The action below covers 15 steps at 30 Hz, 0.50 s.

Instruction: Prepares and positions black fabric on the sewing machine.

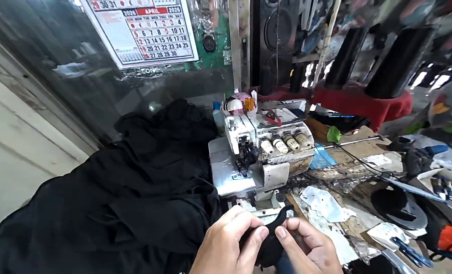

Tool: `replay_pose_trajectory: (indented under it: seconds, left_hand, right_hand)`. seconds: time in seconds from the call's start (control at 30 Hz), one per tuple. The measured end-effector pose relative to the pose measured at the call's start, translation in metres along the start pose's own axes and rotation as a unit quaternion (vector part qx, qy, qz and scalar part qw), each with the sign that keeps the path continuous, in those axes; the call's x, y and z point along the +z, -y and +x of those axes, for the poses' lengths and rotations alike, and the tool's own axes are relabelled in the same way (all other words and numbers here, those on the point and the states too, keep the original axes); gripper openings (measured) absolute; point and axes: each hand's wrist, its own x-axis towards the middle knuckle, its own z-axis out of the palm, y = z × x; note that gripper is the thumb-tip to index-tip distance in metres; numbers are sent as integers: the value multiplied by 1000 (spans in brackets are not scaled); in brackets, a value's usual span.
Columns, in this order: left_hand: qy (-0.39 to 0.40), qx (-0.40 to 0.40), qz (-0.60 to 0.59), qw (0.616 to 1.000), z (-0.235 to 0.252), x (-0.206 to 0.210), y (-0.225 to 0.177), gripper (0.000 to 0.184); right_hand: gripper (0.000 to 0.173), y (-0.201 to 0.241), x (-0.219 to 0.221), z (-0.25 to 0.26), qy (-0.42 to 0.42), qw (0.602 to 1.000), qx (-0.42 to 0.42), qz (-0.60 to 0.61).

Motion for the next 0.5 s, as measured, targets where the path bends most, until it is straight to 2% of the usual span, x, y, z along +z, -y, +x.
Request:
replay_pose_trajectory:
  seconds: [0.17,0.3,0.37,0.5]
  left_hand:
    - [-1,16,73,997,4,-1,2,28]
    - [41,-45,9,998,3,0,3,38]
    - [58,-70,-40,995,4,2,18,30]
    - [105,-72,-72,989,14,-12,29,28]
  right_hand:
    - [12,3,7,4,-11,1000,0,26]
    - [10,-5,7,7,-2,999,20,27]
    - [9,-13,5,9,18,999,39,22]
    - [10,-13,2,17,38,997,60,29]
